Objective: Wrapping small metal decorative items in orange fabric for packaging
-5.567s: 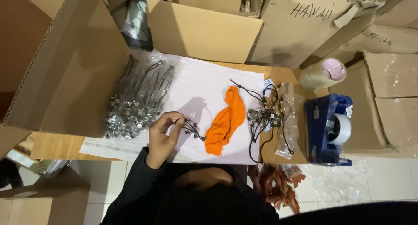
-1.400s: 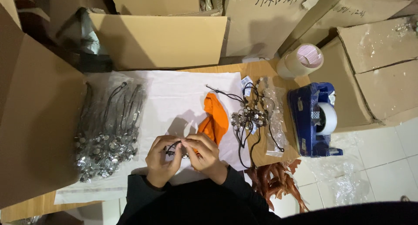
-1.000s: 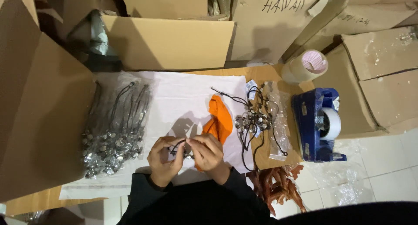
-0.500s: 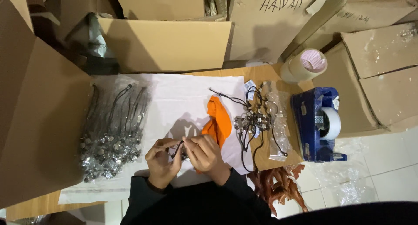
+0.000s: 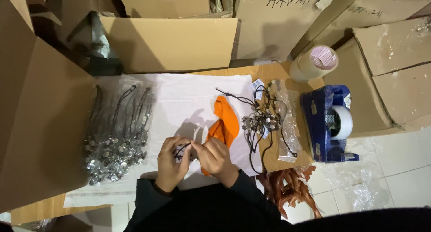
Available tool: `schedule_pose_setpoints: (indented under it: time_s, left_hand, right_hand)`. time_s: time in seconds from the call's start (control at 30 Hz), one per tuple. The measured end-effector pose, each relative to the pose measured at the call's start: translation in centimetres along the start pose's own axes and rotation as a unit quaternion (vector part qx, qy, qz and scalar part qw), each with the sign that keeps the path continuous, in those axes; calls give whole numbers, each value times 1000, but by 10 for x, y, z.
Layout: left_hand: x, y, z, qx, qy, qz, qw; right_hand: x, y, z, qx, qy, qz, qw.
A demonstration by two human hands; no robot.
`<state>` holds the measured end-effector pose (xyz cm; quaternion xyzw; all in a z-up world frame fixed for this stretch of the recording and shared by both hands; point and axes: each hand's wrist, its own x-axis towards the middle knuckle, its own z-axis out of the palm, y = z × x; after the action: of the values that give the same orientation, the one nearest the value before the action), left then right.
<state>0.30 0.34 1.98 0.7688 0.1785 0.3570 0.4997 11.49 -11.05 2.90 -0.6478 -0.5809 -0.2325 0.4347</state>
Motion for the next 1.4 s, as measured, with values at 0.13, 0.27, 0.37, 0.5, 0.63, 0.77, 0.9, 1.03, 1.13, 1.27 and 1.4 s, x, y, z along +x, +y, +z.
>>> schedule_pose_setpoints:
  time_s: [0.13,0.27,0.37,0.5,0.63,0.77,0.9,1.03,1.13,1.27,1.4]
  left_hand:
    - [9,15,-5,28,1,118,993]
    - [0,-3,-7,82,18,160,984]
    - [4,-4,-7,125,22,250,960]
    - [16,9,-5,108,66,279,952]
    - [20,16,-6,101,61,274,955]
    - [20,18,-9,105,73,279,952]
    - [21,20,-12,98,73,258,958]
    - [19,16,-9,65,70,238,967]
    - [22,27,-12,24,62,207,976]
    - [19,19,-10,3,51,202,978]
    - [18,20,-11,12,38,214,976]
  right_hand:
    - [-8,2,4,7,2,22,1000]
    - [-15,5,12,25,48,30,998]
    - [-4,3,7,68,2,63,996]
    - [-4,7,9,130,34,80,988]
    - [-11,9,9,163,16,116,980]
    - [10,-1,-1,207,9,144,968]
    - [6,-1,-1,275,-13,207,939]
    - [-10,2,7,319,-6,266,910]
    - [-18,9,11,328,-6,284,901]
    - [0,2,4,349,-24,313,883]
    - [-1,3,3,373,-57,349,858]
